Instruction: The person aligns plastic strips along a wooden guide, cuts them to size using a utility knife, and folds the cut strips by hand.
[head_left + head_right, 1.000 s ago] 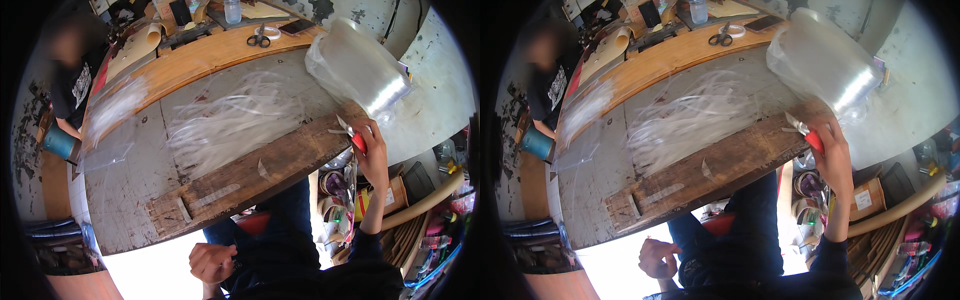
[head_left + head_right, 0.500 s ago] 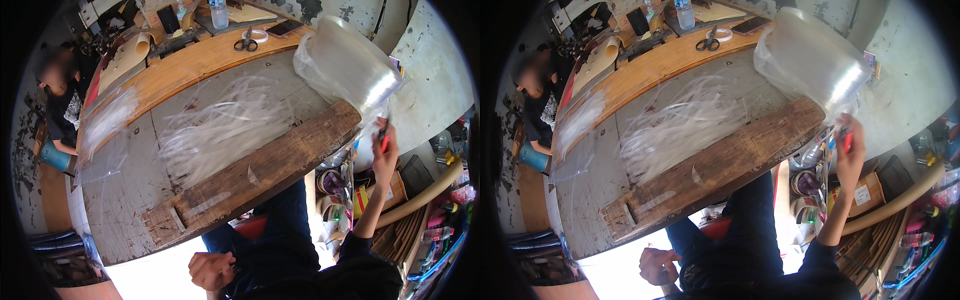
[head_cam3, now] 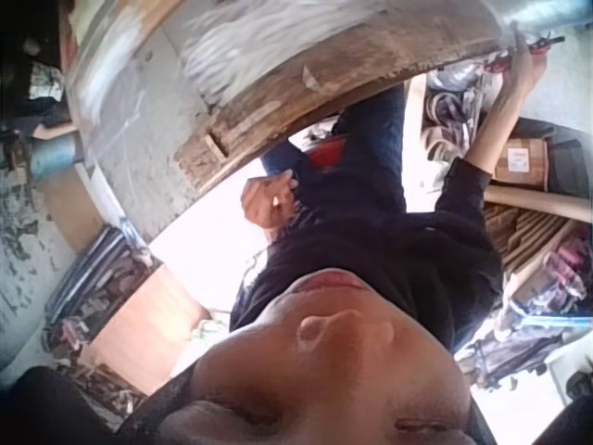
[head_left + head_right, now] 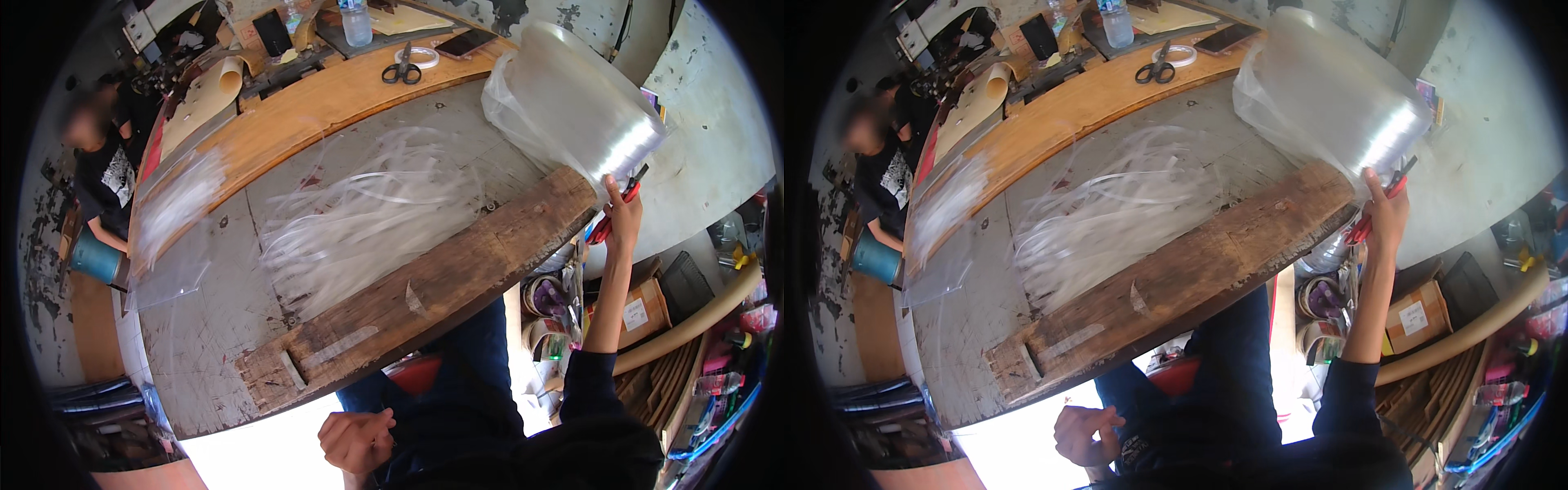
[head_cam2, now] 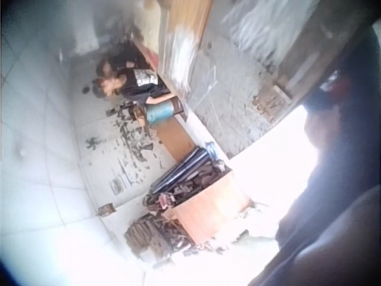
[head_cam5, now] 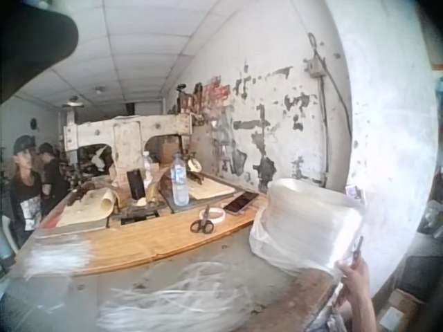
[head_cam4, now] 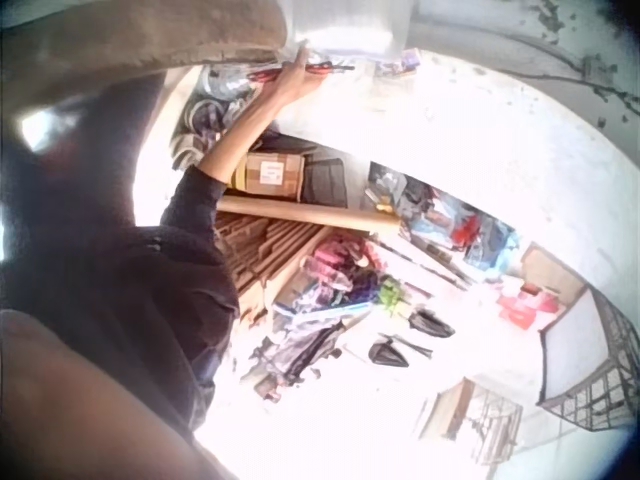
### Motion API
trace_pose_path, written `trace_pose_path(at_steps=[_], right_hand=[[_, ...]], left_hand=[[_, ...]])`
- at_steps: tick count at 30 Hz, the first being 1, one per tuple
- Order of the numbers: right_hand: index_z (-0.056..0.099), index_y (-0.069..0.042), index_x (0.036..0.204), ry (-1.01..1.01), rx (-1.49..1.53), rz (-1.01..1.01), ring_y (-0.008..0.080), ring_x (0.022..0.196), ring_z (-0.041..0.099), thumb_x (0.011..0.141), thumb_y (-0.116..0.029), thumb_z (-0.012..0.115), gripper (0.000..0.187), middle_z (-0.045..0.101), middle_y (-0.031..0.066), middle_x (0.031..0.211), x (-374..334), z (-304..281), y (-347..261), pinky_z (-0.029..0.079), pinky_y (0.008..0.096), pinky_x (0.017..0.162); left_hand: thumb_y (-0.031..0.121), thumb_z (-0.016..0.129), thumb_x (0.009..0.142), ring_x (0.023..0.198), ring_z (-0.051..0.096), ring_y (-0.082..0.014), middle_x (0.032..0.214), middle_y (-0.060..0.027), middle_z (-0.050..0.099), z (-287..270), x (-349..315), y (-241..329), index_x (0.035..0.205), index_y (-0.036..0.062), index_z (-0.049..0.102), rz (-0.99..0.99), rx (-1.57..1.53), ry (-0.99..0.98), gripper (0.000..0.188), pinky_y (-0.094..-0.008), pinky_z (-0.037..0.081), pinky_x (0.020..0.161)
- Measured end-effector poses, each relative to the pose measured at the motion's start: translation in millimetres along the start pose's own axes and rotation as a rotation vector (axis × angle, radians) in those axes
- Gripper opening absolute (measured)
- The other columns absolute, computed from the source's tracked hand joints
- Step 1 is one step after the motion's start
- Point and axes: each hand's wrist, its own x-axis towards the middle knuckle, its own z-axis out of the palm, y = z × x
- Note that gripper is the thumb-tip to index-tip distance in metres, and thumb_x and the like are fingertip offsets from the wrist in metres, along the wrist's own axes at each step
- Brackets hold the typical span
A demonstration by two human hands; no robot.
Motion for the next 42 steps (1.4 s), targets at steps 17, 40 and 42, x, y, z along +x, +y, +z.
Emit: trace_pose_path(at_steps=[17,40,42], right_hand=[[0.047,-0.009,0.086,-0.429,-0.156,0.031,0.0035,0.05,0.037,0.081,-0.029,0.065,0.028,0.04,-0.0044,0.065,126.6,-26.2,12.8,0.032,0.0177,0.042],[0.055,-0.008,0.08,-0.108,-0.4,0.088,0.0043,0.051,0.039,0.081,-0.027,0.062,0.021,0.049,-0.0025,0.065,60.3,-111.8,-5.2,0.028,0.0186,0.042],[0.054,-0.009,0.08,-0.114,-0.377,0.137,0.003,0.046,0.037,0.081,-0.026,0.062,0.019,0.042,-0.0063,0.057,57.1,-116.3,-14.5,0.027,0.018,0.039]], left_hand=[[0.004,0.059,0.07,0.051,0.057,-0.0095,0.056,0.0057,0.059,5.0,-0.5,2.8,0.08,0.0089,0.067,-0.008,-0.047,-0.076,0.014,-0.0212,0.039,0.049],[-0.001,0.053,0.072,0.047,0.055,-0.01,0.052,0.0041,0.059,0.1,3.8,-3.3,0.081,0.0084,0.064,-0.006,-0.008,-0.079,0.017,-0.0238,0.037,0.049],[0.006,0.059,0.072,0.049,0.057,-0.0097,0.055,0.0058,0.059,-2.4,2.2,-5.2,0.08,0.0082,0.066,0.0,-0.004,-0.069,0.011,-0.0216,0.039,0.049]])
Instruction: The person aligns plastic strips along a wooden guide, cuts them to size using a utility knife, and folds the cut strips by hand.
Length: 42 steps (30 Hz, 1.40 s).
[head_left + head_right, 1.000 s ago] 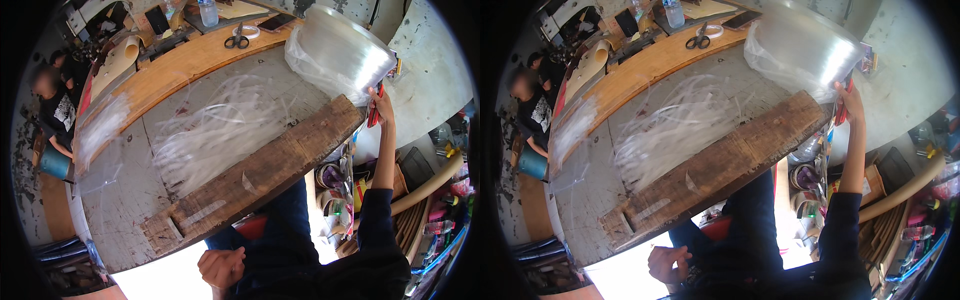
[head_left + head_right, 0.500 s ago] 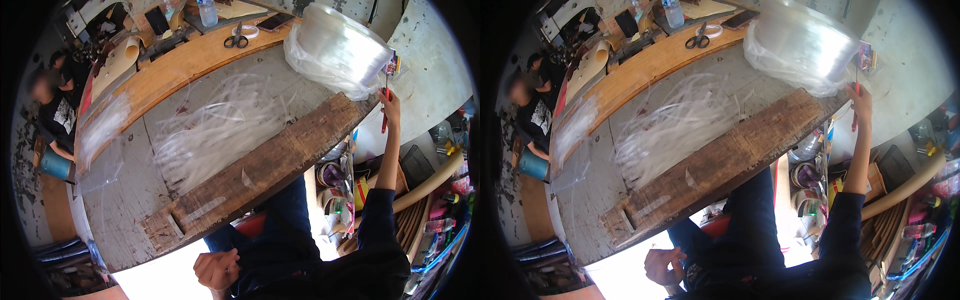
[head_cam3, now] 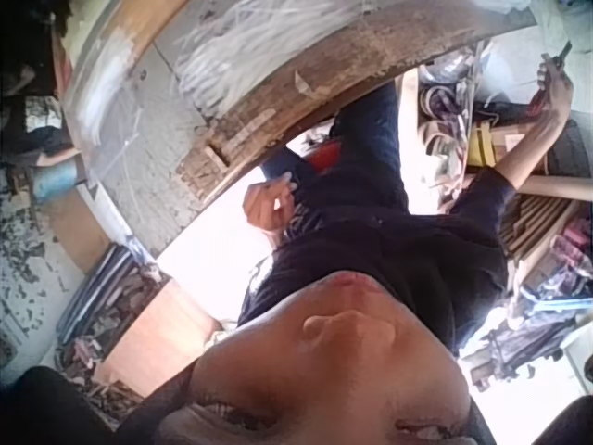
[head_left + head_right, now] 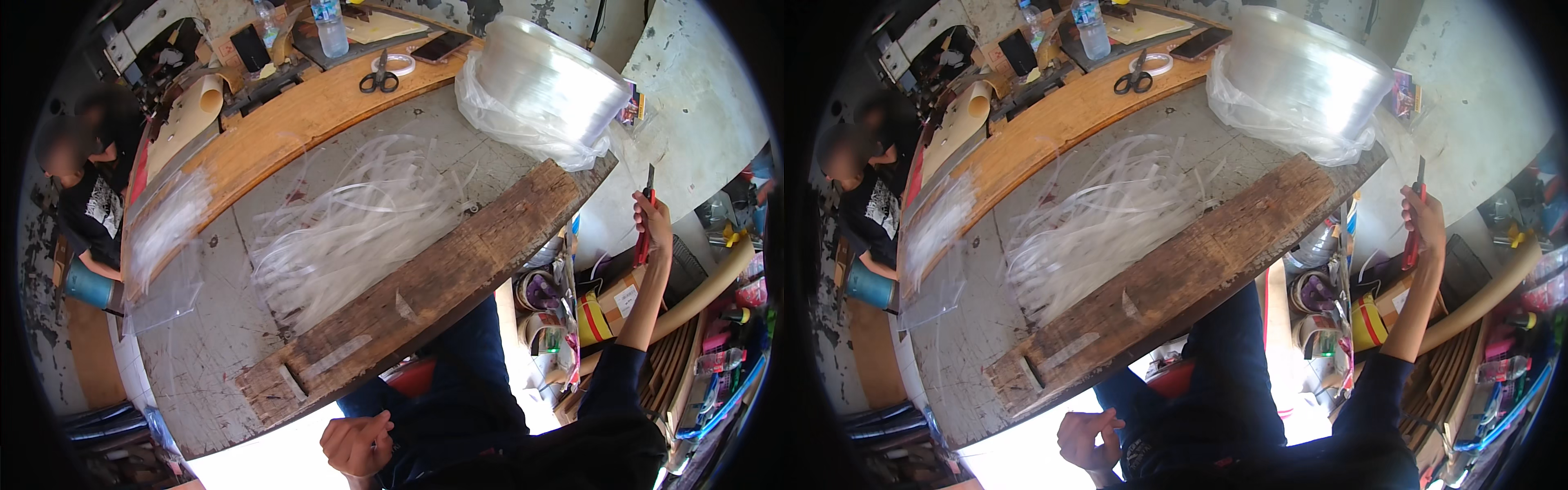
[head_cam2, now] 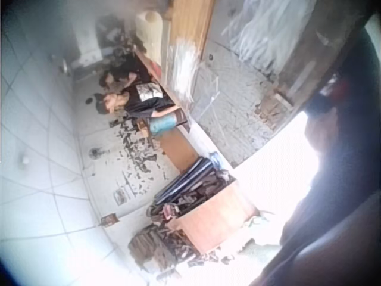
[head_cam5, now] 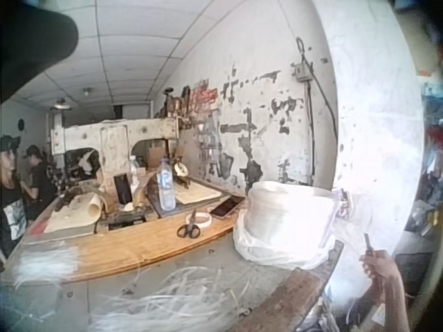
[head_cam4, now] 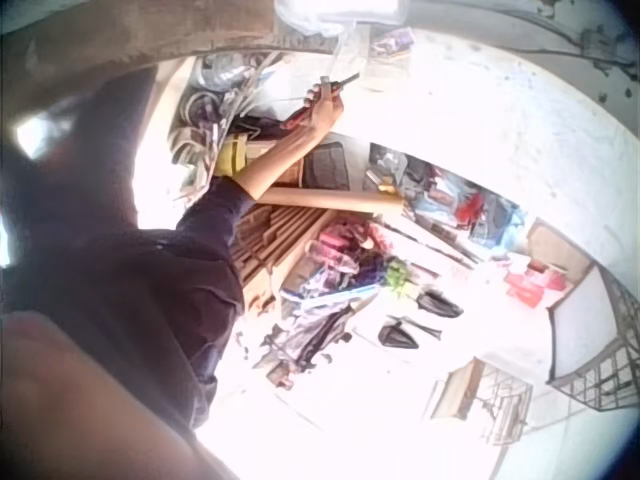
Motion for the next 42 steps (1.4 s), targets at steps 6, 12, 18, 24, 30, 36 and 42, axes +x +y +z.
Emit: trace_pose_path(at_steps=[6,12,18,24,30,36,42], right_hand=[[0.05,0.0,0.096,-0.494,1.083,0.026,0.001,0.043,0.027,0.091,-0.014,0.048,0.015,0.033,-0.0067,0.058,103.2,-54.5,-50.7,0.023,0.0156,0.035],[0.05,0.004,0.094,-0.265,1.095,-0.298,0.0041,0.046,0.031,0.089,-0.009,0.051,0.014,0.034,-0.0035,0.054,163.3,-37.3,-186.2,0.03,0.0168,0.041],[0.046,0.005,0.103,-0.563,1.03,-0.341,0.0012,0.043,0.031,0.092,-0.01,0.045,0.018,0.038,-0.0038,0.063,-33.2,38.2,-202.4,0.026,0.0155,0.033],[0.058,-0.002,0.085,-1.073,0.554,-0.036,0.0063,0.04,0.046,0.074,-0.006,0.067,0.015,0.056,0.0024,0.061,-220.9,100.6,-73.0,0.034,0.0195,0.035],[0.062,-0.003,0.095,-1.739,0.051,-0.335,0.0139,0.069,0.063,0.081,-0.012,0.063,0.017,0.067,0.0052,0.083,-238.6,93.8,-27.9,0.047,0.0242,0.058],[0.062,0.004,0.091,-0.884,0.43,-0.073,0.0118,0.063,0.058,0.081,-0.011,0.061,0.018,0.06,0.016,0.102,-194.1,84.3,-5.3,0.045,0.0184,0.051],[0.053,0.005,0.108,-0.359,1.162,0.226,0.0065,0.05,0.041,0.091,-0.035,0.045,0.044,0.061,0.0145,0.099,-176.5,127.8,-27.5,0.036,0.0163,0.044]], left_hand=[[0.004,0.062,0.069,0.051,0.058,-0.0107,0.056,0.0053,0.06,0.1,-0.8,-1.5,0.08,0.0085,0.067,0.018,-0.045,-0.004,0.014,-0.0219,0.041,0.05],[0.005,0.063,0.067,0.052,0.059,-0.0114,0.058,0.0041,0.061,-2.9,-9.1,11.0,0.081,0.0083,0.068,0.03,-0.086,0.015,0.015,-0.0227,0.043,0.052],[0.007,0.064,0.071,0.055,0.059,-0.0133,0.063,0.0004,0.063,12.2,6.6,22.6,0.081,0.0062,0.067,0.028,-0.394,-0.091,0.01,-0.0246,0.044,0.052],[0.042,0.044,0.087,0.089,0.059,-0.0236,0.1,-0.0137,0.061,63.9,34.8,28.7,0.121,-0.0009,0.045,-0.261,-1.003,-0.544,0.055,-0.0329,0.046,0.076],[0.034,0.039,0.093,0.06,0.048,-0.0143,0.071,-0.0092,0.05,45.3,30.7,21.9,0.115,-0.0045,0.038,-0.71,-1.859,-0.295,0.044,-0.0253,0.038,0.055],[0.026,0.044,0.093,0.045,0.042,-0.0071,0.054,-0.0038,0.047,-17.7,-2.6,-5.8,0.086,-0.0047,0.054,-0.082,-1.576,-0.618,0.033,-0.0214,0.033,0.044],[0.025,0.044,0.093,0.046,0.042,-0.0073,0.054,-0.0035,0.047,-41.8,-29.8,-30.2,0.086,-0.0042,0.055,-0.204,-1.276,-1.052,0.031,-0.0218,0.033,0.045]])
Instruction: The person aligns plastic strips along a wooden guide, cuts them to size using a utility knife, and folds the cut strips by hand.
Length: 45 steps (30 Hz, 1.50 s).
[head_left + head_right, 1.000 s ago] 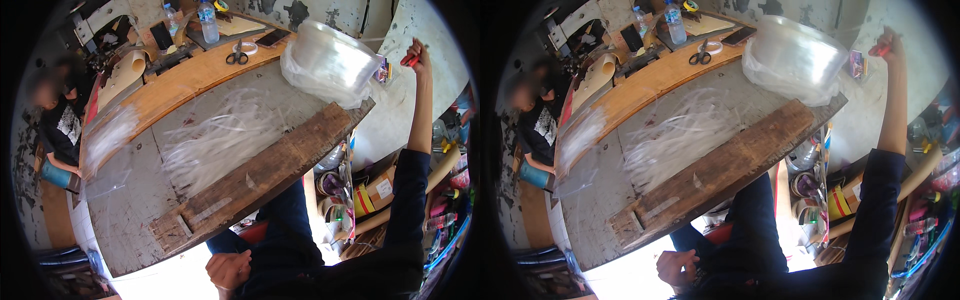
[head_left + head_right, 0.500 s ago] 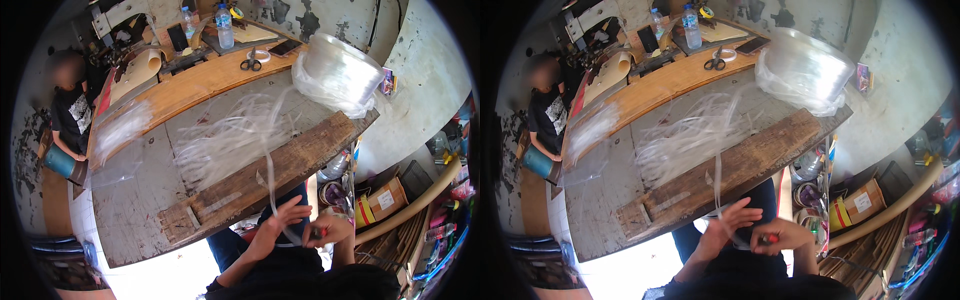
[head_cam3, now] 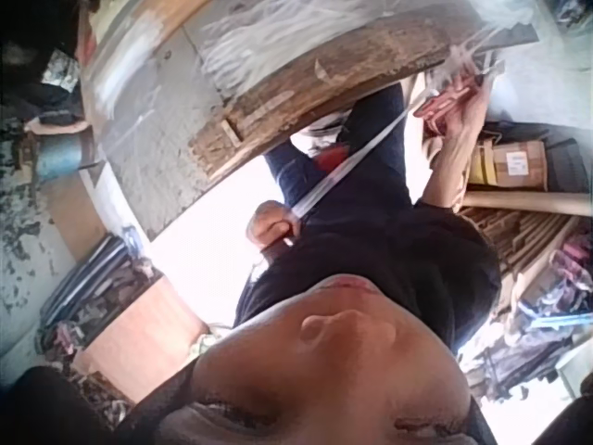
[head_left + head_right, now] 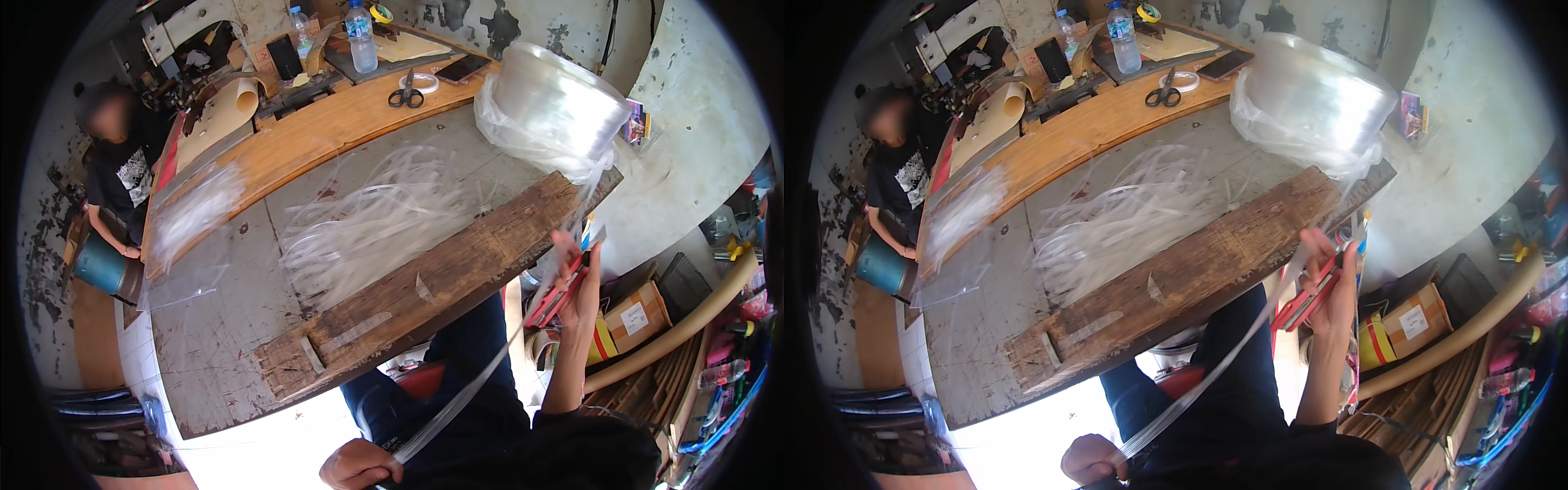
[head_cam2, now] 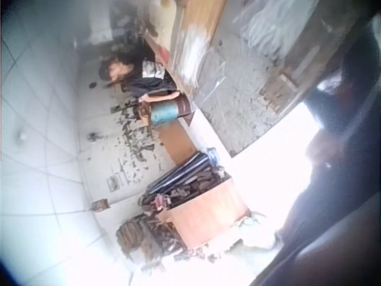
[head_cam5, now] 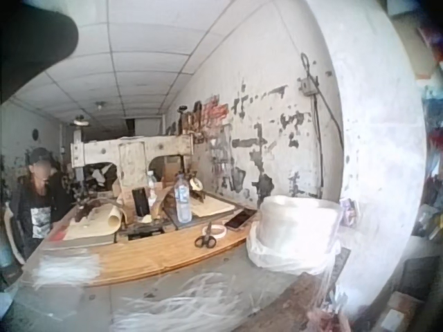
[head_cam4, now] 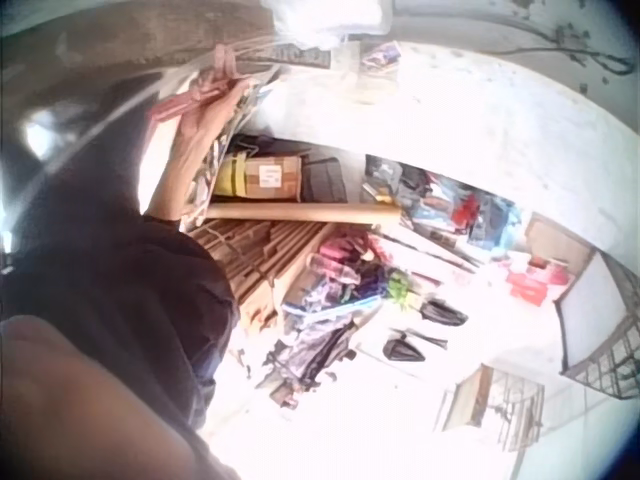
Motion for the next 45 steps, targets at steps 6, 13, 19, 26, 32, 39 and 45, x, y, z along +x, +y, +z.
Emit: trace_pose_path(at_steps=[6,13,19,26,32,39,45], right_hand=[[0.047,0.002,0.117,0.032,0.212,-0.074,0.0017,0.045,0.034,0.09,-0.033,0.049,0.044,0.064,0.0037,0.096,25.0,-2.9,-30.5,0.033,0.0165,0.043],[0.05,0.0,0.116,0.011,-0.061,-0.114,0.0009,0.044,0.032,0.088,-0.026,0.054,0.038,0.06,-0.0038,0.072,84.8,-12.7,-130.4,0.032,0.0164,0.042],[0.05,0.004,0.112,0.054,-0.19,-0.297,0.0019,0.047,0.031,0.088,-0.015,0.053,0.031,0.044,-0.0054,0.063,159.7,47.2,-160.0,0.03,0.0169,0.044],[0.052,0.004,0.109,-0.095,-0.328,-0.624,0.0016,0.046,0.028,0.089,-0.015,0.05,0.027,0.04,-0.0071,0.06,134.1,101.3,-152.4,0.029,0.0168,0.047],[0.065,-0.006,0.079,-0.782,-1.113,0.09,0.009,0.059,0.06,0.073,-0.011,0.065,0.007,0.066,0.0059,0.074,16.5,119.8,-75.7,0.046,0.0232,0.054],[0.063,-0.006,0.099,-1.718,-1.004,0.78,0.0119,0.075,0.064,0.082,-0.012,0.061,0.019,0.067,0.0067,0.086,-52.0,42.0,56.5,0.048,0.0235,0.063],[0.059,-0.006,0.113,-1.568,-0.916,0.65,0.0134,0.075,0.062,0.08,-0.018,0.064,0.035,0.061,0.0093,0.109,-50.8,-33.3,63.3,0.05,0.0228,0.066]], left_hand=[[0.023,0.044,0.093,0.047,0.042,-0.0076,0.054,-0.0032,0.047,-6.1,-43.7,-3.1,0.085,-0.0036,0.056,-0.246,0.095,0.193,0.03,-0.0222,0.034,0.046],[0.021,0.044,0.093,0.049,0.042,-0.0079,0.055,-0.0028,0.046,-15.6,-68.2,-35.6,0.084,-0.003,0.057,-0.347,0.153,0.43,0.028,-0.0227,0.035,0.048],[0.015,0.045,0.093,0.055,0.041,-0.0082,0.059,-0.0012,0.046,-20.3,-41.9,-65.6,0.085,0.0013,0.057,-0.431,0.171,0.565,0.02,-0.0234,0.035,0.052],[0.012,0.047,0.091,0.066,0.054,-0.0113,0.069,-0.0048,0.055,-4.9,-8.8,-77.4,0.092,0.0023,0.057,-0.501,0.214,0.472,0.014,-0.0241,0.043,0.062],[0.017,0.051,0.089,0.089,0.061,-0.0212,0.095,-0.0143,0.062,-13.0,-5.9,-70.7,0.115,0.0035,0.052,-0.423,0.48,0.595,0.029,-0.0306,0.046,0.078],[0.03,0.04,0.094,0.111,0.048,-0.0239,0.114,-0.0149,0.055,-10.3,78.8,-38.2,0.122,-0.0007,0.046,0.133,0.26,0.443,0.042,-0.0362,0.038,0.09],[0.025,0.038,0.094,0.079,0.055,-0.0187,0.086,-0.0074,0.057,-0.1,65.7,-50.8,0.089,-0.0004,0.051,0.117,-0.285,0.346,0.029,-0.0279,0.042,0.073]])
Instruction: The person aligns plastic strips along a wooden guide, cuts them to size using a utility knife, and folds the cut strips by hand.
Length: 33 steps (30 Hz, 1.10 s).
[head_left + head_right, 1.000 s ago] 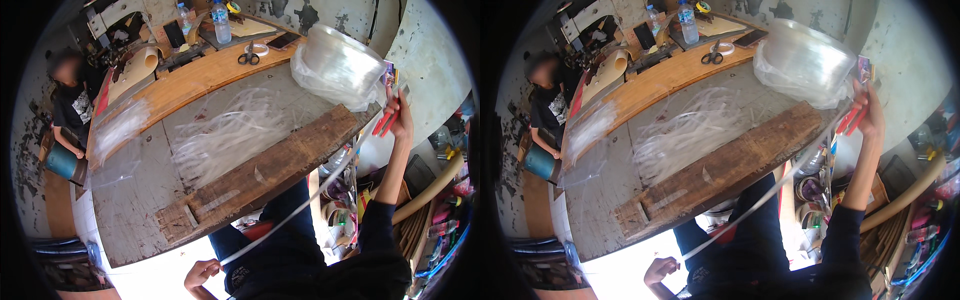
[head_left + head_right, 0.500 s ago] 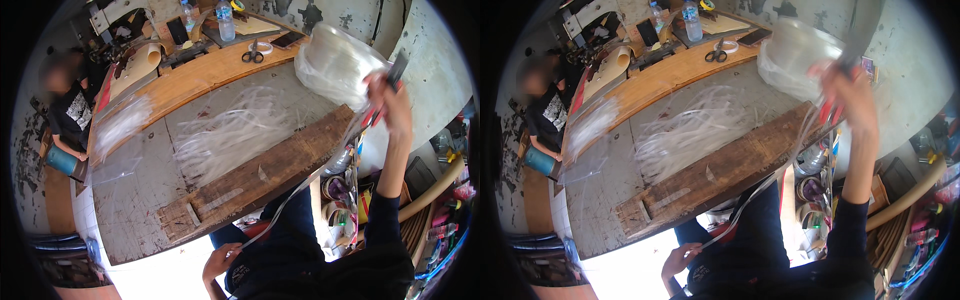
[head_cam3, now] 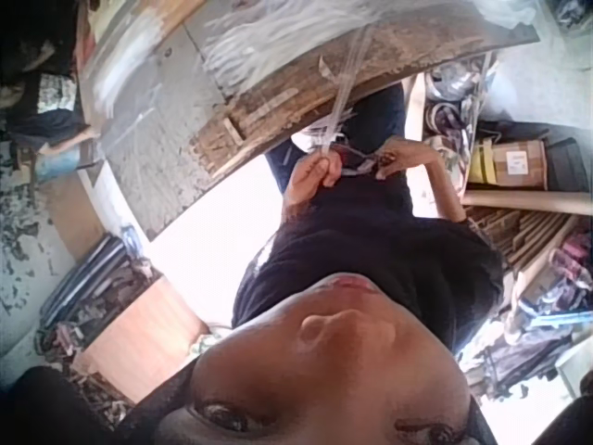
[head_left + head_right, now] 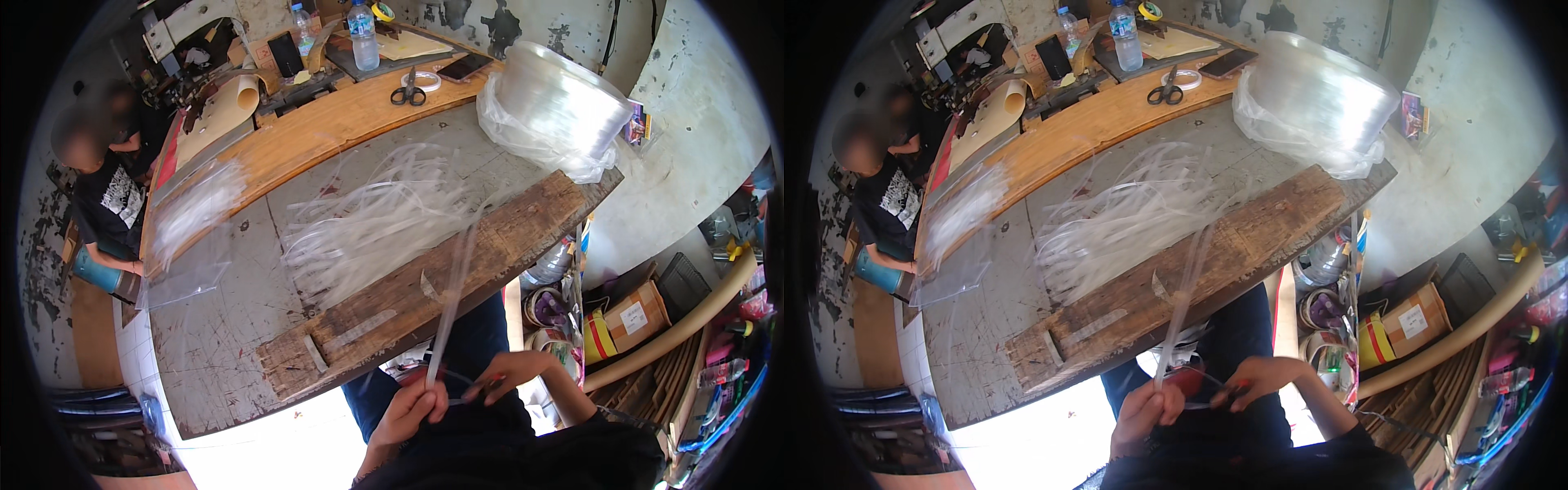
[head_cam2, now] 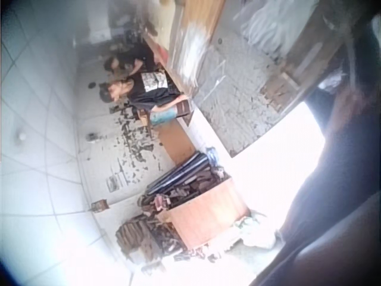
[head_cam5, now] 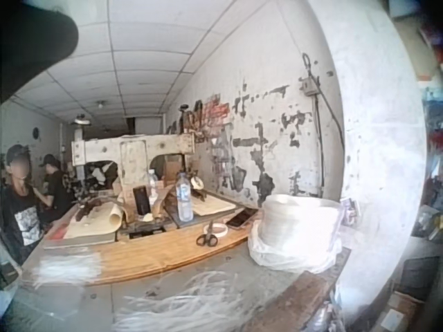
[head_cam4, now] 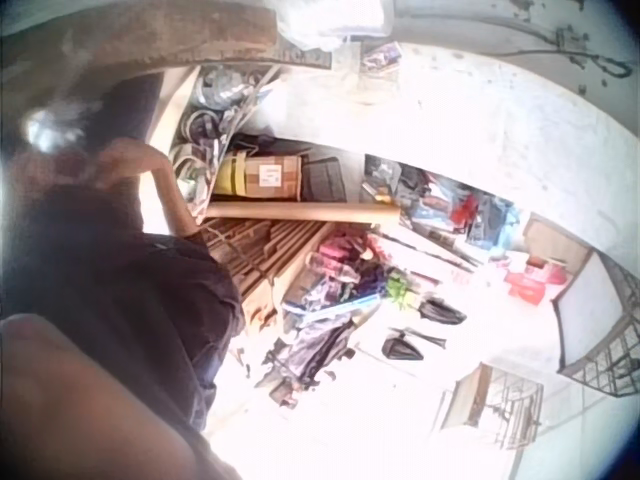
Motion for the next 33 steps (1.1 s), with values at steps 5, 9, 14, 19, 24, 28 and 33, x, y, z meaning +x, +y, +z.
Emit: trace_pose_path(at_steps=[5,9,14,19,24,28,33], right_hand=[[0.054,0.006,0.113,0.613,0.371,-0.166,0.0126,0.054,0.059,0.078,-0.033,0.066,0.054,0.056,0.0207,0.114,-48.9,-25.6,-8.5,0.045,0.0219,0.049],[0.043,0.008,0.122,0.927,0.537,-0.46,0.0083,0.046,0.052,0.079,-0.041,0.063,0.068,0.059,0.0197,0.107,-30.7,-25.8,-36.0,0.04,0.0204,0.044],[0.05,-0.002,0.112,1.24,1.008,-0.891,0.002,0.04,0.033,0.092,-0.024,0.048,0.03,0.056,-0.0002,0.075,-33.9,-40.3,-39.8,0.033,0.018,0.045],[0.054,-0.007,0.093,1.695,0.828,-0.709,0.0016,0.044,0.028,0.091,-0.021,0.049,0.015,0.039,-0.0079,0.058,-89.9,-51.9,-19.7,0.03,0.0181,0.047],[0.059,-0.006,0.094,2.114,0.564,-0.423,0.0027,0.041,0.024,0.09,-0.023,0.052,0.019,0.037,-0.0072,0.053,-199.4,-62.0,6.8,0.03,0.0196,0.043],[0.062,-0.003,0.097,2.124,-0.097,0.501,0.0072,0.047,0.045,0.086,-0.03,0.058,0.03,0.055,0.001,0.062,-262.3,-71.9,55.0,0.037,0.0234,0.045],[0.056,0.0,0.108,1.783,-0.87,0.553,0.0232,0.084,0.06,0.078,-0.019,0.066,0.037,0.06,0.0141,0.102,-125.7,-35.8,-10.7,0.046,0.033,0.07]], left_hand=[[0.015,0.042,0.093,0.069,0.056,-0.0232,0.076,-0.0114,0.057,-16.2,-24.6,8.1,0.089,-0.0013,0.053,0.092,0.112,-0.603,0.02,-0.0286,0.042,0.065],[0.014,0.043,0.092,0.069,0.057,-0.0236,0.077,-0.0118,0.057,-17.7,-35.5,4.6,0.091,-0.0015,0.054,-0.013,0.151,-0.646,0.019,-0.0288,0.043,0.064],[0.013,0.044,0.092,0.07,0.058,-0.0241,0.078,-0.0122,0.058,-28.9,-53.2,11.9,0.093,-0.0019,0.056,-0.162,0.294,-0.504,0.019,-0.0289,0.043,0.064],[0.01,0.048,0.09,0.064,0.059,-0.0231,0.077,-0.0116,0.06,-37.7,-75.6,40.4,0.092,-0.0017,0.059,-0.209,0.559,-0.145,0.016,-0.0285,0.045,0.06],[0.012,0.054,0.087,0.057,0.061,-0.021,0.066,-0.0094,0.062,-61.0,-120.0,60.5,0.085,-0.003,0.059,-0.045,0.719,0.064,0.016,-0.0278,0.046,0.052],[0.013,0.052,0.088,0.055,0.062,-0.0209,0.064,-0.011,0.061,-72.1,-124.7,68.2,0.08,-0.0036,0.058,0.119,0.645,0.023,0.019,-0.0289,0.046,0.049],[0.016,0.05,0.089,0.065,0.061,-0.0263,0.071,-0.0083,0.061,-14.4,-29.0,61.9,0.083,0.004,0.058,-0.11,0.78,-0.169,0.015,-0.0319,0.047,0.056]])
